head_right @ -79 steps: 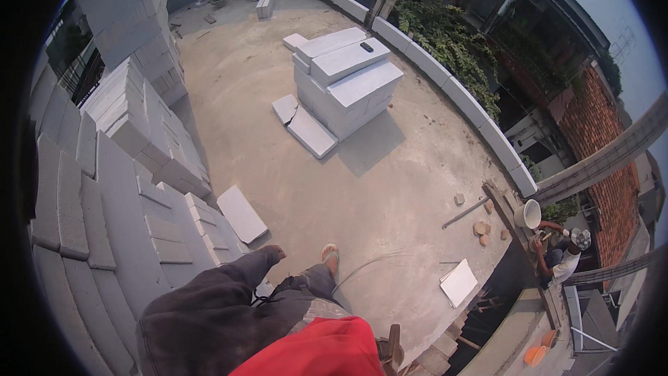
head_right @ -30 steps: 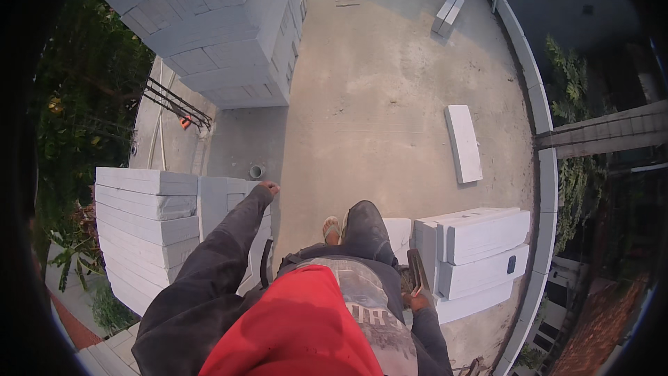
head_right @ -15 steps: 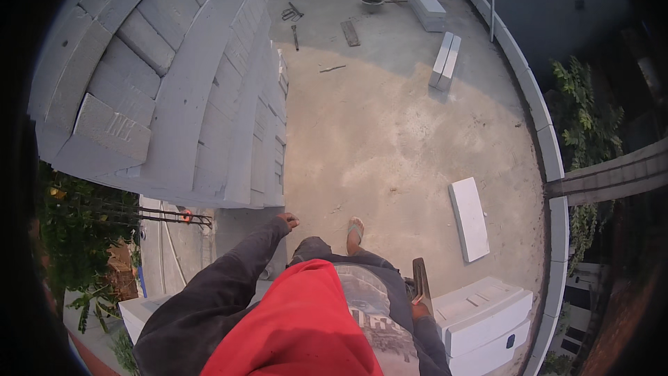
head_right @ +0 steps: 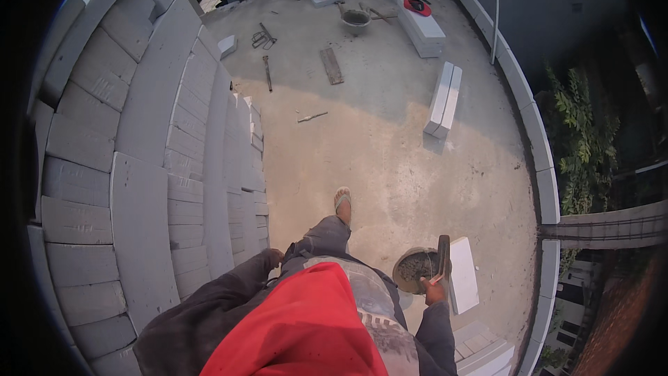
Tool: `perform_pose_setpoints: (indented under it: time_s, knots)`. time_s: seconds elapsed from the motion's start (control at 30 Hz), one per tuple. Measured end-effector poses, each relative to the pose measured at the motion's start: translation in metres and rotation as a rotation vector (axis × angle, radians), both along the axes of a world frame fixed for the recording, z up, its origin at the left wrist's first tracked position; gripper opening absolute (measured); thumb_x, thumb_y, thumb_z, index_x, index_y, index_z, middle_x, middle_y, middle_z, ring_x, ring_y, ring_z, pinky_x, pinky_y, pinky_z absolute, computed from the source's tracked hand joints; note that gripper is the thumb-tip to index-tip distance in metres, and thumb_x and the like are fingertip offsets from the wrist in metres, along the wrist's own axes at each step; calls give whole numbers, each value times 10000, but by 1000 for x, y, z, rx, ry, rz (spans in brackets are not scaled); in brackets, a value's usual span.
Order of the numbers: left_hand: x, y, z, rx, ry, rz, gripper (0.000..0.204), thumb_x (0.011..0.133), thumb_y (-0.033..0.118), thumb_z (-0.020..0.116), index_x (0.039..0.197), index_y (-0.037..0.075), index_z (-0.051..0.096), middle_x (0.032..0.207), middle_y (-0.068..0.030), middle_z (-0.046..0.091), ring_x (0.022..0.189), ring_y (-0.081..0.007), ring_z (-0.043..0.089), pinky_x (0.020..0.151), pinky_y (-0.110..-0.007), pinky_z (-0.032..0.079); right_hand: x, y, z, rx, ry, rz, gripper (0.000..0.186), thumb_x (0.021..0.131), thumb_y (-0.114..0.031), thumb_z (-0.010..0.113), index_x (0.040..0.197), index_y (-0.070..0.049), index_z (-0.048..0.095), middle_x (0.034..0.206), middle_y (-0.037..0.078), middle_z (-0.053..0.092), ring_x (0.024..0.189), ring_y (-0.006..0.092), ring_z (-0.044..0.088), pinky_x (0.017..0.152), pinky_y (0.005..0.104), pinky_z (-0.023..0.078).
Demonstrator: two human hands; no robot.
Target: The person scoops wet cement from a bucket and applies it to a concrete ledge using a trowel. They smooth the cement along the edge and then walk to a different area to mix more cement in a bucket before returning to the ledge.
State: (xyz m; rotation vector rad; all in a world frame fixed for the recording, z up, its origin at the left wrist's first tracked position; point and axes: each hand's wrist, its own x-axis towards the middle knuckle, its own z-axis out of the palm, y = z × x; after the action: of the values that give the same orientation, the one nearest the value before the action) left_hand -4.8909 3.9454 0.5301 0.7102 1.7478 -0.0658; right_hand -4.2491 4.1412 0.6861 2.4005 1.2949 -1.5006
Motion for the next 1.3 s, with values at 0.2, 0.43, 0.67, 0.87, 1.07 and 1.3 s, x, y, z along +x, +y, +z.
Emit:
perform_pose_setpoints:
  time_s: [0.2, 0.43, 0.67, 0.87, 1.07, 1.3]
  knots:
    - [-154, 412, 82, 524, 222, 422, 354, 919, 358, 708, 1128, 73, 716, 892, -51, 721, 698, -129, 658, 657, -330, 533, -104, 198, 25, -118, 47, 29, 610, 842, -507, 727, 1052, 65, 690, 957, 183, 717, 861, 297, 676, 794, 413, 496]
    - [-173, 724, 186, 785, -56, 287, 341, 959, 348, 656, 1189, 100, 701, 1077, -101, 729, 965, -215, 688, 873, -370, 536, -205, 376, -7, -167, 68, -32, 560, 831, -458, 761, 1032, 60, 696, 940, 148, 715, 848, 258, 669, 765, 401, 499]
    - [-223, 758, 74, 108, 100, -224, 630, 924, 547, 637, 1360, 93, 617, 1328, -174, 651, 1239, -321, 614, 1081, -408, 442, -332, 620, -45, -232, 30, 167, 547, 805, -481, 770, 974, 36, 712, 848, 138, 709, 756, 259, 672, 722, 415, 502]
    - [-323, 872, 105, 84, -46, 302, 956, 883, 618, 643, 1547, 1, 339, 1464, -252, 518, 1340, -337, 530, 1120, -386, 398, -407, 795, -74, -270, 94, 159, 569, 870, -487, 708, 1126, 21, 704, 1022, 189, 729, 931, 308, 699, 832, 417, 525]
    - [-377, 1133, 180, 65, 152, -144, 1095, 817, 679, 678, 1582, 21, 253, 1536, -287, 404, 1417, -395, 427, 1151, -419, 371, -500, 987, -78, -41, 221, -131, 568, 850, -465, 755, 1096, 45, 706, 1024, 196, 729, 983, 310, 692, 876, 401, 507]
    - [-397, 1363, 136, -345, 316, -778, 1063, 839, 736, 589, 1611, 119, 199, 1583, -270, 321, 1460, -405, 352, 1182, -449, 340, -585, 1170, -99, -10, 154, -246, 584, 869, -505, 716, 1047, 52, 708, 1018, 197, 721, 954, 304, 680, 870, 402, 491]
